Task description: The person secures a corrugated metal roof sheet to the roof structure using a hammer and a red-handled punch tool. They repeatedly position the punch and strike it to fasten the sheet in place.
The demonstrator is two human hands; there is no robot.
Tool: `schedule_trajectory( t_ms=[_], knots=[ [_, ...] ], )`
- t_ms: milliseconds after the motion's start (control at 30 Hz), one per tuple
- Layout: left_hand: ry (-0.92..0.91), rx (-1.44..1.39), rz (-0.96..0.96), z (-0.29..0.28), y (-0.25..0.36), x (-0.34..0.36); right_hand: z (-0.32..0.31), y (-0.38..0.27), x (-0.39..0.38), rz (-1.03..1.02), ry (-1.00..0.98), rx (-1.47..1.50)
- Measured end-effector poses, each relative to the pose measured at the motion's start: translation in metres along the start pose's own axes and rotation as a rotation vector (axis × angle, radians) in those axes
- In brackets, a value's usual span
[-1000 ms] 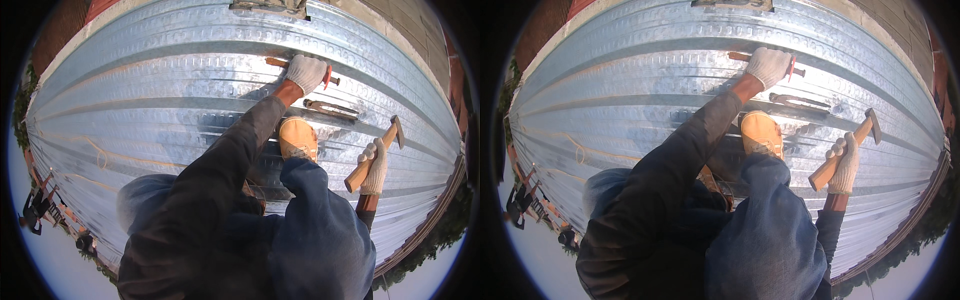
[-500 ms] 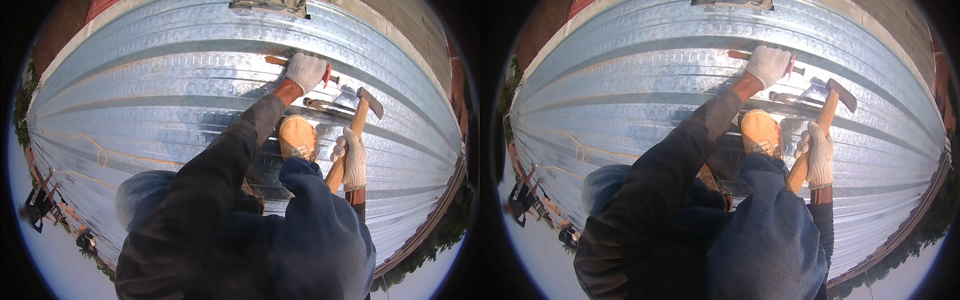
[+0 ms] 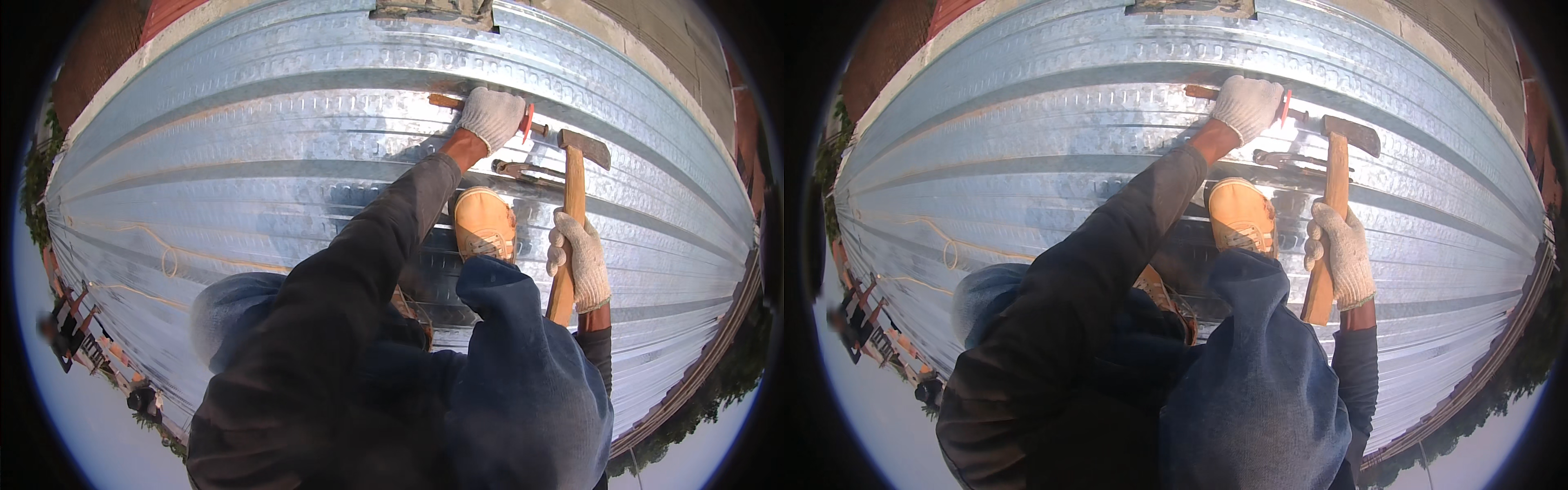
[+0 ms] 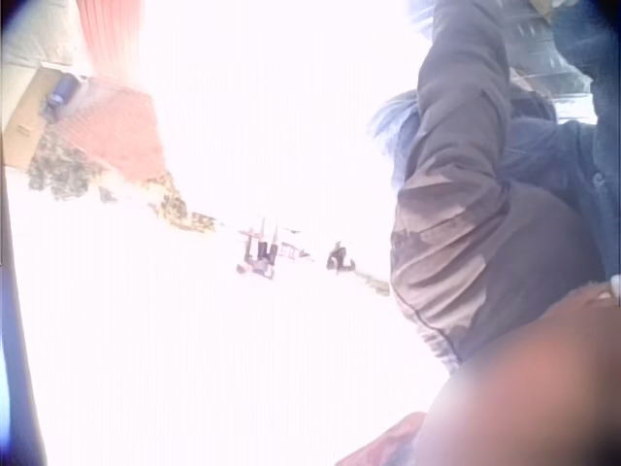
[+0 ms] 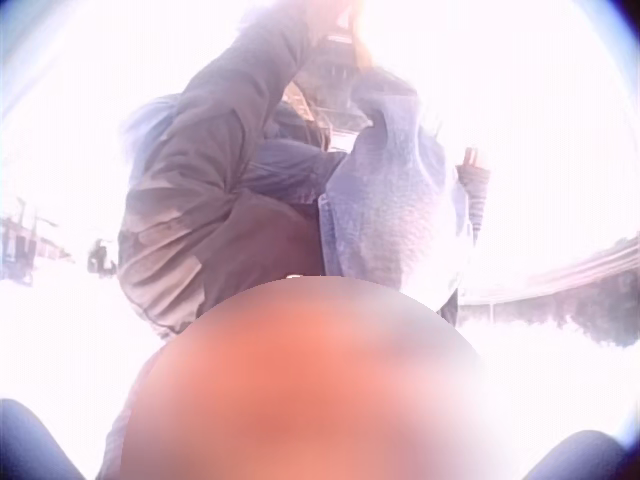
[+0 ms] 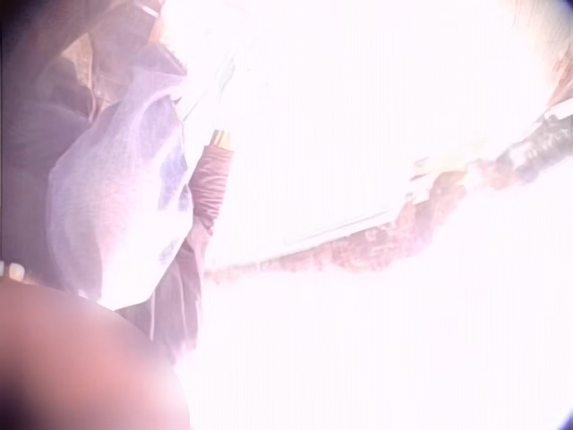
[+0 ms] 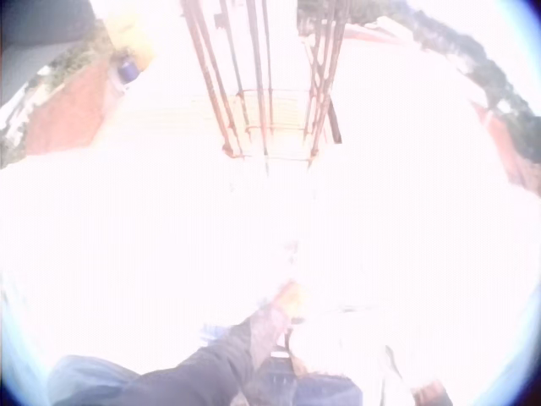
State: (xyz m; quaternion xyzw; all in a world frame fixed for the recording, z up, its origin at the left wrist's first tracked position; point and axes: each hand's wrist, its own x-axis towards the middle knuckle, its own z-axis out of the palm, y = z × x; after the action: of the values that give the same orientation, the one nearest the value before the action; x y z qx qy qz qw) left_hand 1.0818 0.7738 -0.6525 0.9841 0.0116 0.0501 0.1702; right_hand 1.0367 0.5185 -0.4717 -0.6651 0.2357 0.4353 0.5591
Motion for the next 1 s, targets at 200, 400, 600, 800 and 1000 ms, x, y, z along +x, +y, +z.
schedule_trajectory(
  t_ms=[200,400,600,800,1000],
  knots=[
    [-0.014,-0.067,0.002,-0.012,0.006,-0.007,-0.076,0.019,0.007,-0.142,0.273,-0.013],
    [0.497,-0.453,-0.124,-0.045,-0.021,-0.039,-0.025,0.040,0.001,-0.121,0.170,-0.094],
    [0.729,-1.372,-0.561,-0.087,-0.113,-0.066,0.025,0.035,0.013,-0.137,0.040,-0.257],
    [0.698,-1.470,-0.876,-0.095,-0.127,-0.099,0.037,0.010,0.019,-0.202,0.049,-0.390],
    [1.017,-1.966,-0.661,-0.069,-0.124,-0.127,0.057,-0.016,0.019,-0.254,0.063,-0.389]
  ],
)
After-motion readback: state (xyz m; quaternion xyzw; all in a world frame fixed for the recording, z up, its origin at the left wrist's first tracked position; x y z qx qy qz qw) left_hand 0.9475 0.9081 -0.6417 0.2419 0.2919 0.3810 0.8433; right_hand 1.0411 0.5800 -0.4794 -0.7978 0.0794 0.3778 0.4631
